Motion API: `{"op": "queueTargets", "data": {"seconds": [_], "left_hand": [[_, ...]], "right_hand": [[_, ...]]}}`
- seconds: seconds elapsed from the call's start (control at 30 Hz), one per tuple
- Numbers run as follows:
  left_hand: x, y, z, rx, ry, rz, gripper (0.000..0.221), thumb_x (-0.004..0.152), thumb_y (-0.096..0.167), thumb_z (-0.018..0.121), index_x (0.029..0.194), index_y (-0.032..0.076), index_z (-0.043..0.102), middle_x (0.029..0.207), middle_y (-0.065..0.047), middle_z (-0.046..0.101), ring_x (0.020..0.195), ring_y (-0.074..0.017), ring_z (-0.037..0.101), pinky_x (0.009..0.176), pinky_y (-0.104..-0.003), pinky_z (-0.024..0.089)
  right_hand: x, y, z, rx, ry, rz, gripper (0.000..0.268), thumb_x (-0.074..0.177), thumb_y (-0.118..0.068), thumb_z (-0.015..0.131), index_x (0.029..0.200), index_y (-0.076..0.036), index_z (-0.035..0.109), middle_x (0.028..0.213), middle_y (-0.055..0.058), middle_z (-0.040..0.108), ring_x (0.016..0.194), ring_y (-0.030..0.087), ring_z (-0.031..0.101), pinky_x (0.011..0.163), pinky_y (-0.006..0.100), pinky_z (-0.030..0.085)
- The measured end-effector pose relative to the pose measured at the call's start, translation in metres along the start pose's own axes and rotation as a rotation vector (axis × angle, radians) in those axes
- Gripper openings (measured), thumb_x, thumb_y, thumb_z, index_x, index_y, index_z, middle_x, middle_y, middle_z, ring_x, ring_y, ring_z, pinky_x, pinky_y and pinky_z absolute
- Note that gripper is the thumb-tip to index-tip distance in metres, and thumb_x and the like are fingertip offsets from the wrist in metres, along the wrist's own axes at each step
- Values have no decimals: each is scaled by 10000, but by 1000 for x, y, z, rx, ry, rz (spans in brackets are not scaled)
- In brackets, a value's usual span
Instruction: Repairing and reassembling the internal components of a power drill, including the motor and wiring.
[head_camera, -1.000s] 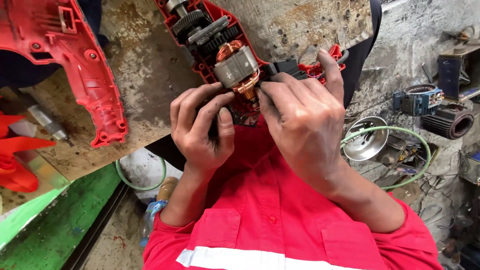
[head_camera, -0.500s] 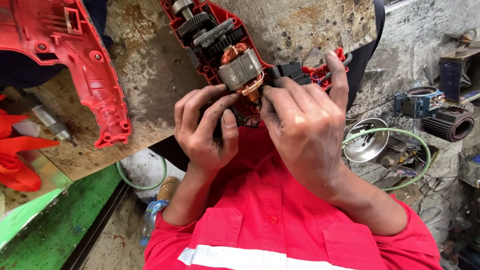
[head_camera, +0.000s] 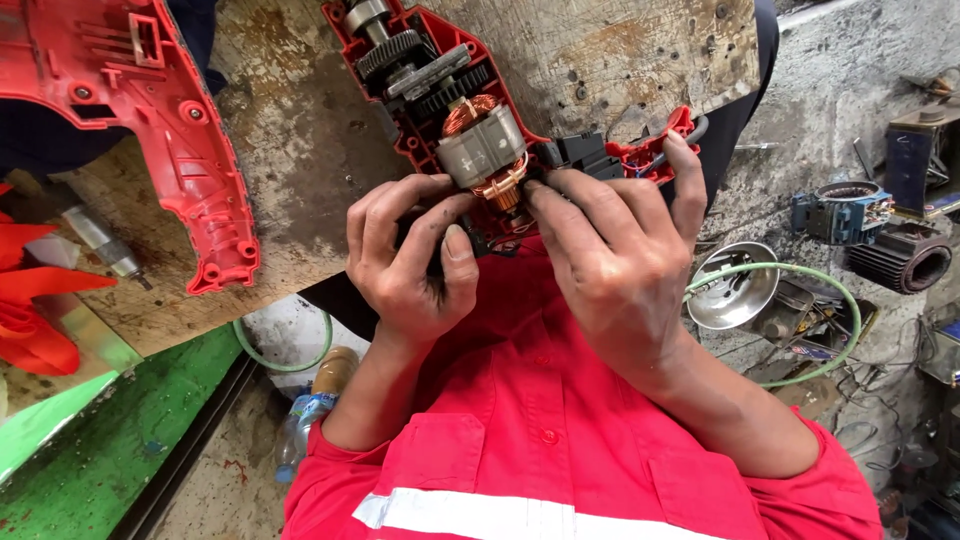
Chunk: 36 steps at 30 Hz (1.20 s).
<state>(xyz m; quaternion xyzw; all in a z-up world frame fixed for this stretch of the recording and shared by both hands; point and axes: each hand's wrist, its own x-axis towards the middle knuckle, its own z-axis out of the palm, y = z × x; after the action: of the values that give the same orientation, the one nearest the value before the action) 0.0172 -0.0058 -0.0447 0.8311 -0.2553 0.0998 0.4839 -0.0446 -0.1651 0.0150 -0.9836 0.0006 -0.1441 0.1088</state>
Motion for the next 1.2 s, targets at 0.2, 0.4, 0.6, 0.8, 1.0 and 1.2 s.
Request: {"op": "queueTargets", "data": {"seconds": [0.2,0.4,0.6,0.8,1.0,1.2], "left_hand": [[0,1,0,16,9,0,367,1056,224,469,974,39,775,1101,-125,668,1003,-311,639,928,-430,552],[0,3,-4,14,12,12,360,1078,212,469,1028,15,765,1144,-148,696,1018,-324,660,941,-442,562],[-10,0,-11,2,-49,0,485,1011,460,595,1172,22,728,1263,-164,680,1110,-353,662,1031,-465,562],[-25,2,-16,-67,-108,-88,479,974,320,800,1318,21,654,1416,-204,552,1312,-353,631,1142,-438,563],[-32,12,-15,-114,-56,-150,382,988,187,802,1299,21,656,1294,-163,539,1191,-273,647,1042,-361,629],[-40,13,-13,-162,-86,-159,377,995,152,793,1332,60,650,1214,-141,627,1093,-243,680,1015,-339,588]], "right_hand": [[-6,11,-6,-49,-58,-67,152,1051,10,777,1154,-71,853,1175,41,807,868,219,648,1150,558,254],[-2,35,-2,426,-89,0,89,1003,1,792,1083,-39,795,1123,106,790,918,246,717,1114,504,340],[-5,40,0,506,-90,2,64,1033,-20,719,1079,-40,758,1123,133,777,954,240,740,1113,491,400],[-1,47,1,539,-92,-69,91,1040,-45,734,1124,-12,744,1135,133,766,1004,251,725,1103,489,415],[11,46,2,559,-72,-173,143,1060,-57,733,1188,5,736,1135,165,705,970,345,614,949,458,460],[19,34,0,570,-141,-269,165,1061,-42,743,1223,-16,737,1115,124,741,891,283,653,878,399,430]]}}
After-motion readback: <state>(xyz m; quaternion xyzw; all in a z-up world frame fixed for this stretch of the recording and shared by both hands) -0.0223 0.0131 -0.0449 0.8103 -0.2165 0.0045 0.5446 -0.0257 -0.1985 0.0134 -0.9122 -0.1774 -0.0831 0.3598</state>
